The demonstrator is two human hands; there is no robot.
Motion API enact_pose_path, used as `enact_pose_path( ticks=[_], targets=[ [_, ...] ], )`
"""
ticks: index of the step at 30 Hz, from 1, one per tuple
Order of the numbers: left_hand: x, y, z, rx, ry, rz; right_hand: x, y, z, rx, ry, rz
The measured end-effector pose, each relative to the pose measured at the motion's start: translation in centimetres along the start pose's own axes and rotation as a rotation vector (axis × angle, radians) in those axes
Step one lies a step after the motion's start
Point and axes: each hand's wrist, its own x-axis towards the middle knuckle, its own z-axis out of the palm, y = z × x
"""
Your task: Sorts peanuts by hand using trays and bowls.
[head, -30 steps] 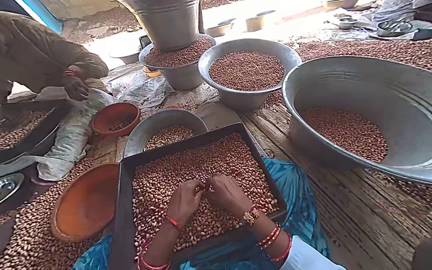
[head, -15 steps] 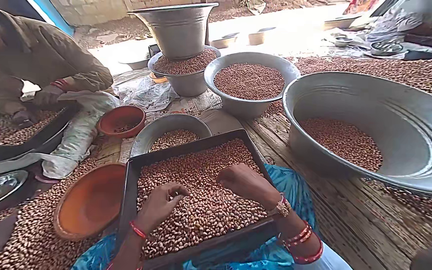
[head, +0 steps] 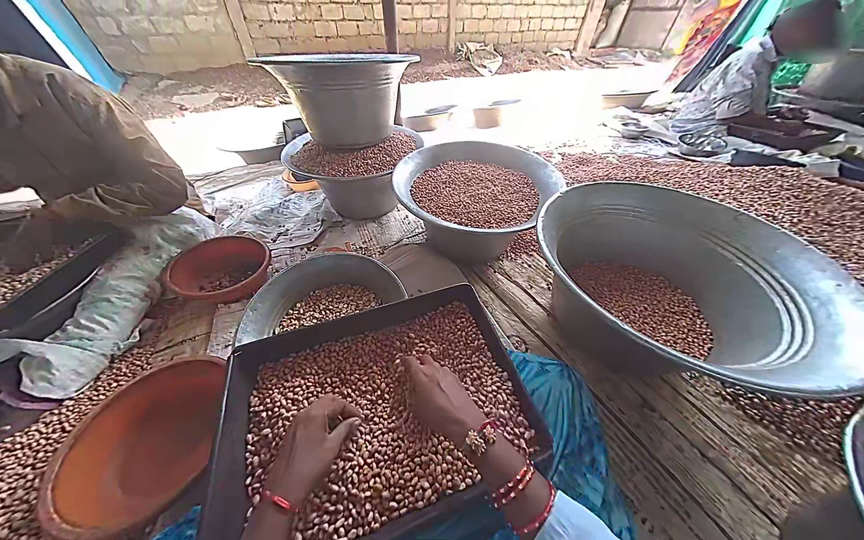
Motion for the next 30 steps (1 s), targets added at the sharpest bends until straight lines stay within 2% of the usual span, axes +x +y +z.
enact_pose_path(
  ticks=[2,3,6,9,13,15,18,22,24,28,30],
  targets=[
    [-0.2,-0.9,-0.5,-0.126,0.107,-0.088,0.9,0.3,0.5,0.181,0.03,-0.199],
    [-0.3,-1.2,-0.7,-0.181,0.152,-0.125,1.2,0.5,-0.1,0.216,0.077,-0.23],
    [-0.5,-2.1,-1.1,-0.403,0.218,-0.188,2.1,1.8,-3.3,0.081,0.26,-0.095],
    [-0.3,-2.1,-1.0,-0.667,0.215,-0.194,3.3,3.4,-5.3,-0.044,0.291,0.029],
    [0.1,-2.1,-0.7,-0.772,0.219,-0.211,5.2,4.5,-4.6,-0.092,0.288,-0.014],
    [0.1,-2.3,-0.6,-0.711,0.228,-0.207,5.9,4.6,-4.0,-0.112,0.274,-0.027],
    [0.1,-2.4,-0.5,-0.488,0.239,-0.185,6.2,4.5,-3.4,-0.11,0.267,-0.035],
    [1.1,0.5,-0.8,-0.279,0.14,-0.176,6.5,5.1,-3.9,-0.021,0.225,0.016],
    [2.1,2.6,-0.8,-0.175,0.044,-0.156,6.5,5.9,-4.3,0.134,0.234,0.021],
    [4.5,6.8,0.1,0.06,-0.094,-0.093,5.7,7.2,-4.7,0.697,0.289,-0.043],
    [5.8,7.6,1.3,0.144,-0.119,-0.068,4.7,7.1,-5.0,0.628,0.283,-0.026]
  ],
)
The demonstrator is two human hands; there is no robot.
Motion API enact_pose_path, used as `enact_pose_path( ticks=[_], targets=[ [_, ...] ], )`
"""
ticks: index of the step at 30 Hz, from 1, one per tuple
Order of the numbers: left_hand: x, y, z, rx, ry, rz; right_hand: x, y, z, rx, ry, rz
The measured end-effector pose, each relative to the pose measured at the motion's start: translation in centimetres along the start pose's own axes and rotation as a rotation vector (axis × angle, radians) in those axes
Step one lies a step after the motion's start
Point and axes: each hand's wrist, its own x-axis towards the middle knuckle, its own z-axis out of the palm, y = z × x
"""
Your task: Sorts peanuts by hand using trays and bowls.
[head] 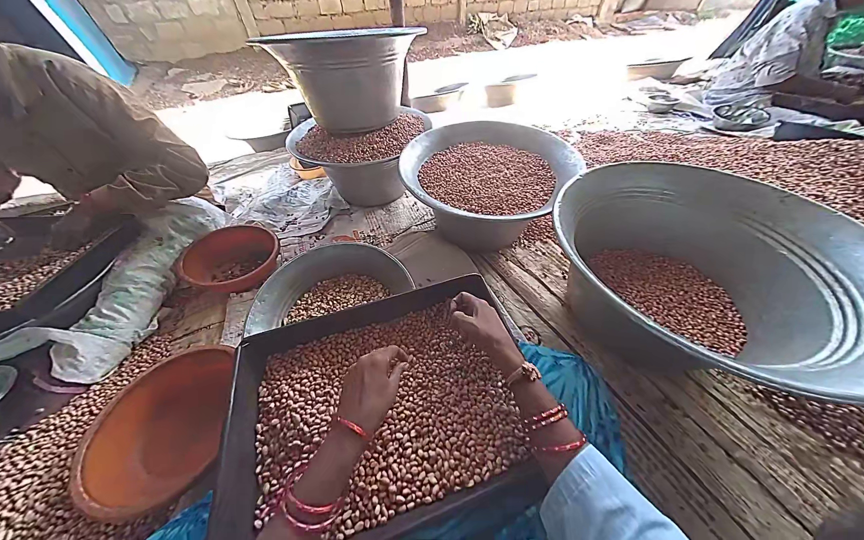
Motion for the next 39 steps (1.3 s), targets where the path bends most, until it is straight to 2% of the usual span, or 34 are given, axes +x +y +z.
enact_pose_path(
  ticks=[3,6,7,9,11,12,13,14,18,21,23,25,27,30,32,34,36,37,39],
  targets=[
    [1.4,0.5,1.4,0.124,-0.058,0.007,-1.2,-0.6,-0.2,-0.362,-0.043,0.012],
    [1.7,-0.2,1.8,0.104,-0.055,0.019,-1.9,-0.7,0.5,-0.546,-0.111,0.007],
    [1.8,-0.7,1.6,0.016,-0.009,0.02,-2.1,-0.7,0.8,-0.587,-0.133,0.002],
    [2.0,-2.1,1.2,-0.325,0.047,0.006,-2.1,-0.3,1.3,-0.636,-0.156,-0.019],
    [2.4,-3.3,1.0,-0.741,0.023,-0.006,-1.9,0.1,1.9,-0.655,-0.179,-0.034],
    [2.5,-3.5,0.8,-0.858,-0.014,-0.018,-1.8,0.2,2.0,-0.656,-0.192,-0.038],
    [2.6,-3.4,0.6,-0.868,-0.045,-0.021,-1.7,0.3,2.2,-0.654,-0.201,-0.037],
    [2.7,-3.0,0.6,-0.772,-0.057,-0.017,-1.6,0.4,2.2,-0.644,-0.21,-0.032],
    [2.7,0.2,1.5,-0.092,-0.014,-0.004,-1.2,1.1,1.5,-0.535,-0.217,0.004],
    [2.8,1.1,2.6,0.104,-0.042,0.022,-1.2,1.3,0.3,-0.311,-0.168,-0.005],
    [2.9,1.0,2.8,0.09,-0.032,0.028,-1.0,1.3,0.0,-0.096,-0.103,-0.004],
    [3.0,0.3,2.3,-0.018,-0.04,0.004,-0.5,0.7,0.2,-0.007,-0.069,-0.006],
    [3.3,-0.8,1.9,-0.231,-0.036,-0.023,-0.1,-0.4,0.3,-0.104,-0.083,-0.034],
    [2.9,-1.7,1.6,-0.643,-0.054,-0.015,0.7,-1.8,1.1,-0.403,-0.119,-0.108],
    [2.0,-0.7,1.6,-0.835,-0.18,-0.032,1.3,-2.6,1.9,-0.571,-0.155,-0.098],
    [1.4,0.4,1.8,-0.856,-0.356,-0.117,1.9,-2.9,2.8,-0.688,-0.173,-0.078],
    [1.8,0.5,1.9,-0.755,-0.458,-0.202,2.1,-2.8,3.5,-0.759,-0.164,-0.073],
    [2.3,-0.2,1.9,-0.698,-0.438,-0.201,2.1,-2.7,3.8,-0.772,-0.16,-0.076],
    [3.3,-2.2,1.7,-0.579,-0.229,-0.187,1.8,-2.5,3.9,-0.783,-0.152,-0.097]
  ],
)
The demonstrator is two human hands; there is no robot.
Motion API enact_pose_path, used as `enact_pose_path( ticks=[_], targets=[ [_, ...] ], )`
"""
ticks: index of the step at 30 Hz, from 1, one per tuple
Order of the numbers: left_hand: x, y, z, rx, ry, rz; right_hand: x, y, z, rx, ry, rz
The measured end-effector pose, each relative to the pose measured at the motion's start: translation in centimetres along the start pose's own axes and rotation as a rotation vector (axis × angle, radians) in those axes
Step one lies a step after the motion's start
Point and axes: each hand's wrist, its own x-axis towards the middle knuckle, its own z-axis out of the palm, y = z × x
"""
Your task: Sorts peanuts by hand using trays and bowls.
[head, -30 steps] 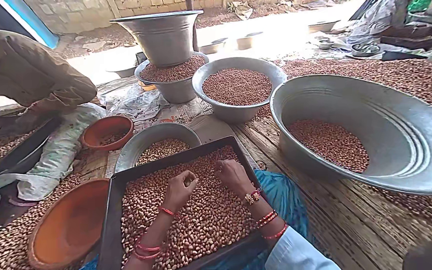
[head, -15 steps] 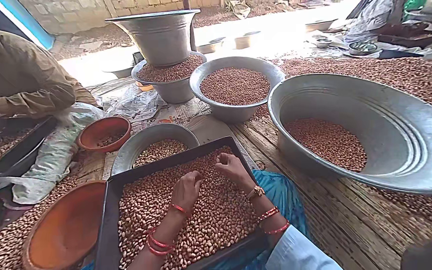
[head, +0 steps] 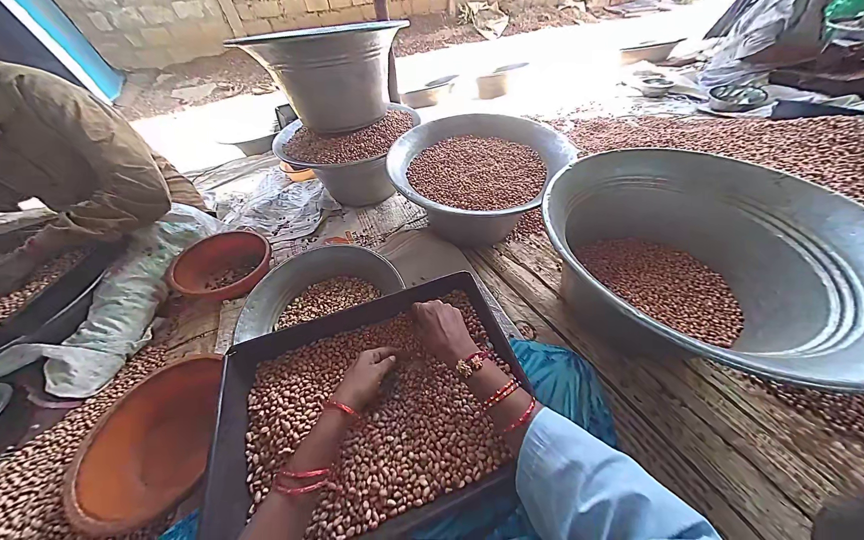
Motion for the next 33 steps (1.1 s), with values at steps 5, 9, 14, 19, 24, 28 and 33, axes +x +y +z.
enact_pose_path(
  ticks=[5,9,14,19,24,28,33],
  targets=[
    [-1.7,-1.4,-3.8,0.167,0.339,0.097,-0.3,1.1,1.0,0.042,0.018,-0.036],
    [-5.2,-2.3,-2.6,0.247,0.251,0.166,0.1,1.5,1.1,0.129,0.008,-0.014],
    [-5.9,-1.2,0.7,0.573,0.154,0.128,1.0,3.2,0.8,0.704,0.08,-0.028],
    [-5.4,0.2,2.6,0.769,0.092,0.117,-1.0,4.4,-0.5,1.189,0.206,-0.064],
    [-4.8,-1.3,1.1,0.558,0.131,0.128,-4.3,3.2,-0.8,0.271,-0.008,0.04],
    [-5.5,-3.8,-2.6,-0.171,0.259,0.256,-5.3,2.0,0.6,0.033,-0.093,0.041],
    [-7.6,-3.8,-2.9,0.106,0.189,0.177,-5.3,1.2,0.7,0.001,-0.098,0.047]
  ],
)
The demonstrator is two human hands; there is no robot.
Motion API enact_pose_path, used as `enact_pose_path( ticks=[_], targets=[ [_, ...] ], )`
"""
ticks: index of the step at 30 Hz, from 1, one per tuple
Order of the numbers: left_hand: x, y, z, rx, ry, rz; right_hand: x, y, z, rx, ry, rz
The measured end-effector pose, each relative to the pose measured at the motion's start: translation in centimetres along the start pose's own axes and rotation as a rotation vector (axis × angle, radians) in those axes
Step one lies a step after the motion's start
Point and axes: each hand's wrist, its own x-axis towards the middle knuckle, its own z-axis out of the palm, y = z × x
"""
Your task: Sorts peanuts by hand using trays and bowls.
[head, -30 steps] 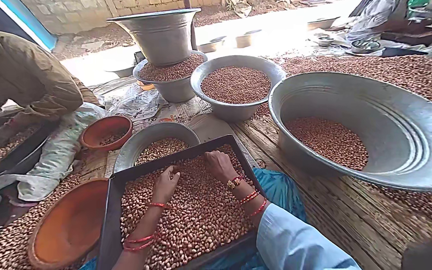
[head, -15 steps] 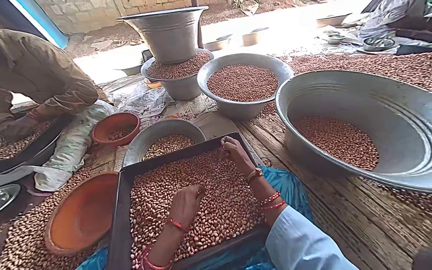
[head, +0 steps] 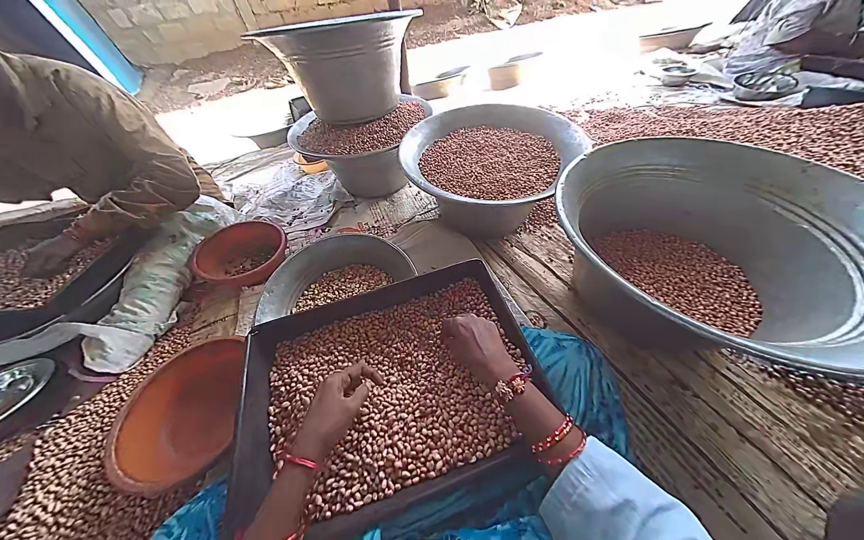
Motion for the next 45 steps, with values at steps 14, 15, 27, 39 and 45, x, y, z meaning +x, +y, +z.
enact_pose_path(
  ticks=[14,15,27,39,45],
  targets=[
    [-2.5,2.5,-1.0,0.253,-0.326,0.123,-2.4,-0.3,-0.2,0.066,-0.164,-0.061],
    [-3.1,2.1,-2.3,0.094,-0.506,0.189,-3.4,-0.6,-0.6,0.127,-0.22,-0.189],
    [1.7,3.5,2.1,0.651,-0.075,0.043,-4.3,-2.4,-0.4,0.143,-0.079,-0.286],
    [-1.0,-0.3,-1.1,0.211,0.105,0.077,-3.1,-3.2,2.6,0.085,-0.14,-0.243],
    [-1.7,-0.4,1.7,0.428,0.044,0.086,-3.0,-3.4,2.6,0.074,-0.154,-0.207]
  ],
)
